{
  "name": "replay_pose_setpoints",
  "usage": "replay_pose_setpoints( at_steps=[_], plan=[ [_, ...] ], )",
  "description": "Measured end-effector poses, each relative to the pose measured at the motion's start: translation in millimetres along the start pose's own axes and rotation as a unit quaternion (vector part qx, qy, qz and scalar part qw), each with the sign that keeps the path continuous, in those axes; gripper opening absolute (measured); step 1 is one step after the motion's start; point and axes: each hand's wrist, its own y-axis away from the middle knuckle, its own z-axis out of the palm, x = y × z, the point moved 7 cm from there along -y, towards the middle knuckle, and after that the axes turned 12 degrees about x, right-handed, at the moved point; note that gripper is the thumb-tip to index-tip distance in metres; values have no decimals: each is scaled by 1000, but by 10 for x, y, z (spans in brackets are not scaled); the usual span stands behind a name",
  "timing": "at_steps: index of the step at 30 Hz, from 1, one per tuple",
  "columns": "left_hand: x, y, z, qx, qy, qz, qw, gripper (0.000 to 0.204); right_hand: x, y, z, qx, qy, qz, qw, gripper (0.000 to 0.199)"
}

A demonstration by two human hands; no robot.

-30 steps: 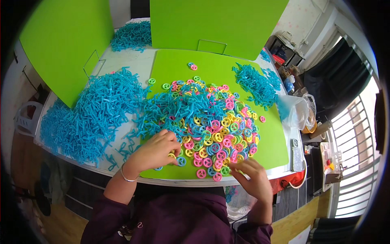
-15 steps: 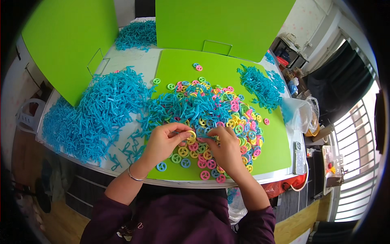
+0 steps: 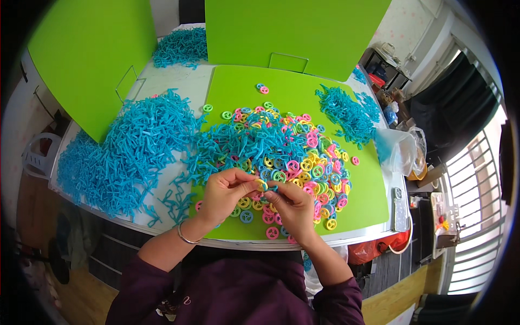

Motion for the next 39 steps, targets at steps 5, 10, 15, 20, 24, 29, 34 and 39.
replay_pose_setpoints(
  at_steps=[5, 10, 15, 20, 24, 29, 34, 39],
  plan=[
    [78, 29, 7, 11, -93, 85, 992, 5, -192, 20, -17, 31, 128, -202, 970, 31],
    [122, 55, 32, 9, -109, 95, 989, 5, -75, 51, 5, 6, 68, -121, 990, 29],
    [74, 52, 32, -3, -91, 84, 992, 5, -100, 21, 3, -3, 77, -110, 991, 30],
    [83, 57, 48, -4, -84, 96, 992, 5, -55, 35, 18, 1, 89, -114, 990, 33],
    [73, 50, 52, 2, -94, 96, 991, 5, -203, 126, 42, 32, 208, -275, 938, 41],
    [236, 115, 104, 13, -164, 169, 972, 5, -281, 164, 33, 68, 231, -286, 927, 39],
    [77, 61, 65, -24, -75, 80, 994, 9, -139, 42, -13, 30, 82, -153, 984, 31],
    [-18, 41, 100, -50, 2, -22, 998, 17, 129, 61, 51, -20, -48, 66, 996, 40]
  ],
)
